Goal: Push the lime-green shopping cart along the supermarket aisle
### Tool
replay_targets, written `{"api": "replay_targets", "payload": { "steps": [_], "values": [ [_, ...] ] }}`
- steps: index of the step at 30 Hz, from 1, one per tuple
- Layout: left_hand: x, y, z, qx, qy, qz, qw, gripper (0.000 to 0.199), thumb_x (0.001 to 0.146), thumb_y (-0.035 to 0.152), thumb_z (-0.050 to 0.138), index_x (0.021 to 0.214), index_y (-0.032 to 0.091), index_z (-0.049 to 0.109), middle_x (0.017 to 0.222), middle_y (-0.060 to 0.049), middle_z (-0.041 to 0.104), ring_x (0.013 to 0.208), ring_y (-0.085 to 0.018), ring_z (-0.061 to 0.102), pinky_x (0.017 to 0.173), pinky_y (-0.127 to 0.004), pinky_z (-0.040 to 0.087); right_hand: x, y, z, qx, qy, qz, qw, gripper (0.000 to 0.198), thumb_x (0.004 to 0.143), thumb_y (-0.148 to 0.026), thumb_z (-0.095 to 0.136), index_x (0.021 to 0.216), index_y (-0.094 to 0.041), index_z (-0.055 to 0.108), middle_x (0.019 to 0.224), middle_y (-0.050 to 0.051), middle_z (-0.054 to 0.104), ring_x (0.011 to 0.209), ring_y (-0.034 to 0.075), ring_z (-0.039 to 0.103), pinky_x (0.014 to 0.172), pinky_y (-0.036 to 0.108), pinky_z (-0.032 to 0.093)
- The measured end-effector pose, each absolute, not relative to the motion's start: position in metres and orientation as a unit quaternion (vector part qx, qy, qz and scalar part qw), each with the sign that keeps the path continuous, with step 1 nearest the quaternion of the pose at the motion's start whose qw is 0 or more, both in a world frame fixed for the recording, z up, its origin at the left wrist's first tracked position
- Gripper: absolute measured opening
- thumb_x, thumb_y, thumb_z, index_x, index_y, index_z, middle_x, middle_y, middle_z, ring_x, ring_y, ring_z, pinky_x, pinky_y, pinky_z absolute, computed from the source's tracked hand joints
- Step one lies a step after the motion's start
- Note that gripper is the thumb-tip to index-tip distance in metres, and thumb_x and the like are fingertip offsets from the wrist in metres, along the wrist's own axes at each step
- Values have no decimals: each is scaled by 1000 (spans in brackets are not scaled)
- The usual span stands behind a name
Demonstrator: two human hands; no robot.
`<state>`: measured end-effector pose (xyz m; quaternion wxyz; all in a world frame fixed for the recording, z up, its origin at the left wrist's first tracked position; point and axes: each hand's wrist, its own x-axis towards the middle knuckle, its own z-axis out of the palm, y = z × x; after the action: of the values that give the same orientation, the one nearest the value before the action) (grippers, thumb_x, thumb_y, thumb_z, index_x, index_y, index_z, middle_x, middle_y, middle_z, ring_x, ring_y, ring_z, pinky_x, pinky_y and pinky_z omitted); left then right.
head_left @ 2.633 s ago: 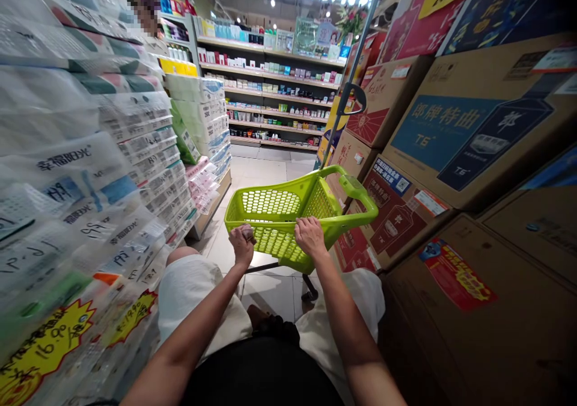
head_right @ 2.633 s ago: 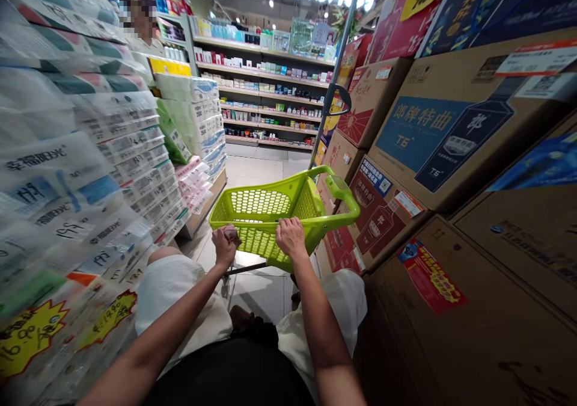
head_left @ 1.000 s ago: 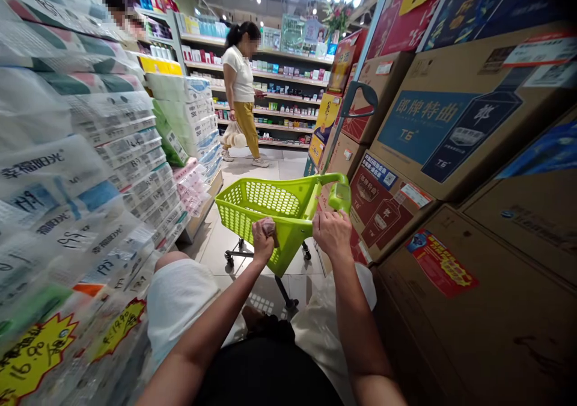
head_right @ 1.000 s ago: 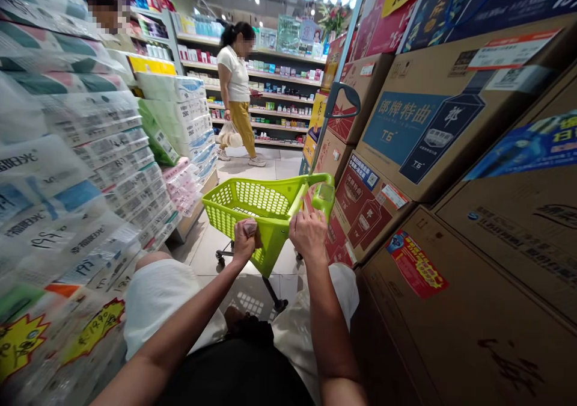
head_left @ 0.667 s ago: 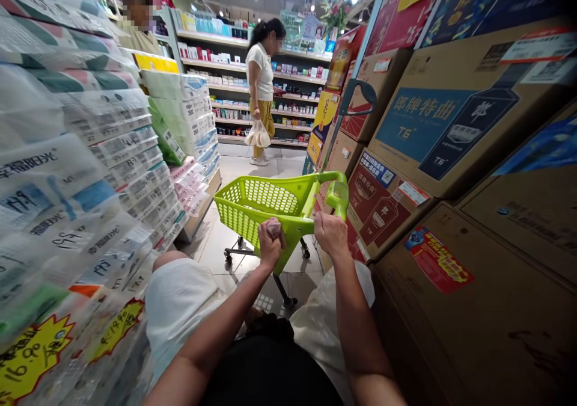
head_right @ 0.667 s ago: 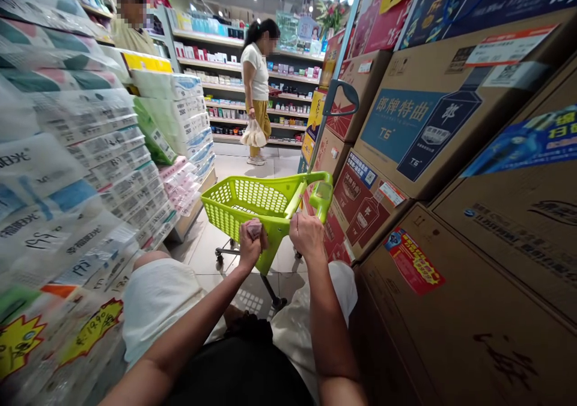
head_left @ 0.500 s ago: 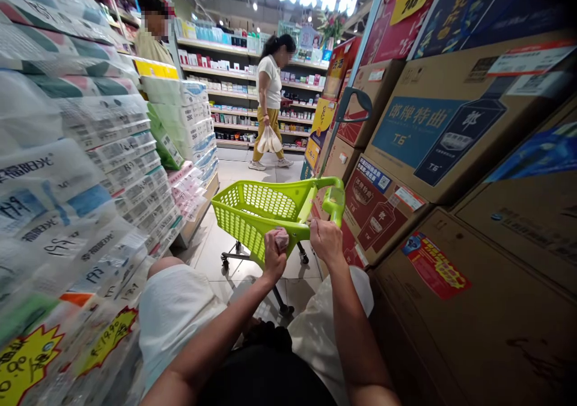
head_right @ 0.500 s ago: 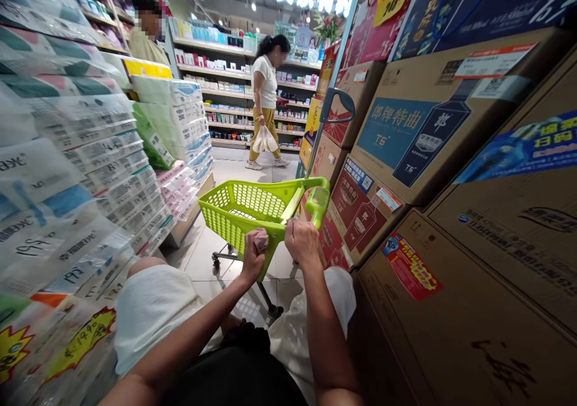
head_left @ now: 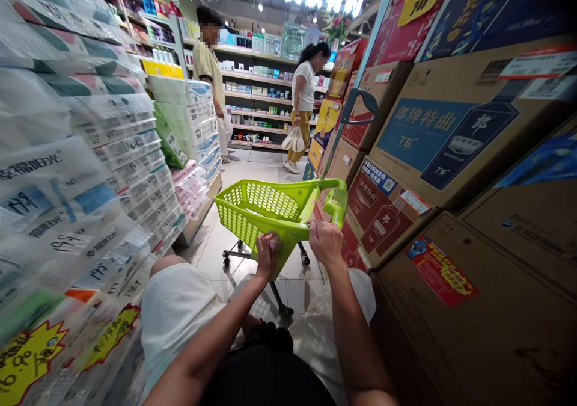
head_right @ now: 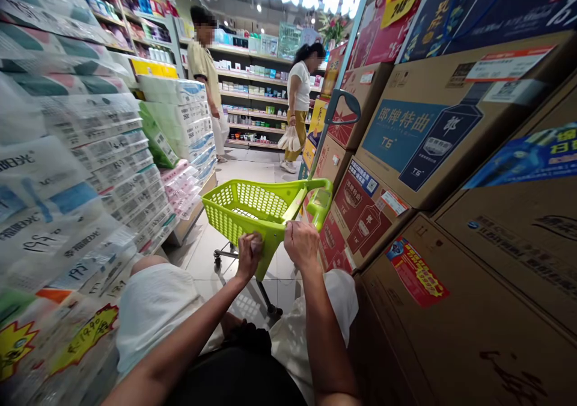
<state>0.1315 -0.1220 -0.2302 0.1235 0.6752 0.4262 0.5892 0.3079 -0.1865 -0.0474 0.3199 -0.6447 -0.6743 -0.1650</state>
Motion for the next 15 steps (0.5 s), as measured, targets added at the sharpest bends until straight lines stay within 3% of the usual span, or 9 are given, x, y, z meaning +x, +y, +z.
{"api": "replay_targets", "payload": {
  "steps": [3,8,15],
  "values": [
    [129,-115,-222,700,406,575,117,29,94,18,54,122,23,62,128,-13,55,127,-27,50,110,-47,46,306,-188,-48,-643,-674,-177,316,40,104,-23,36,96,-18,75,89,7,78,81,19,66,84,31,37],
    [104,-111,-232,757,411,498,104,26,87,19,59,111,22,70,118,-11,59,112,-29,55,98,-46,50,304,-189,-49,-635,-678,-184,321,37,102,-21,39,94,-17,75,87,7,77,81,19,64,84,31,36],
    [111,-85,-200,645,471,597,70,24,91,22,59,115,22,61,128,-14,48,125,-30,48,111,-49,43,302,-190,-48,-630,-689,-177,312,34,102,-19,41,98,-19,74,93,6,78,86,19,66,84,32,35]
  ]
}}
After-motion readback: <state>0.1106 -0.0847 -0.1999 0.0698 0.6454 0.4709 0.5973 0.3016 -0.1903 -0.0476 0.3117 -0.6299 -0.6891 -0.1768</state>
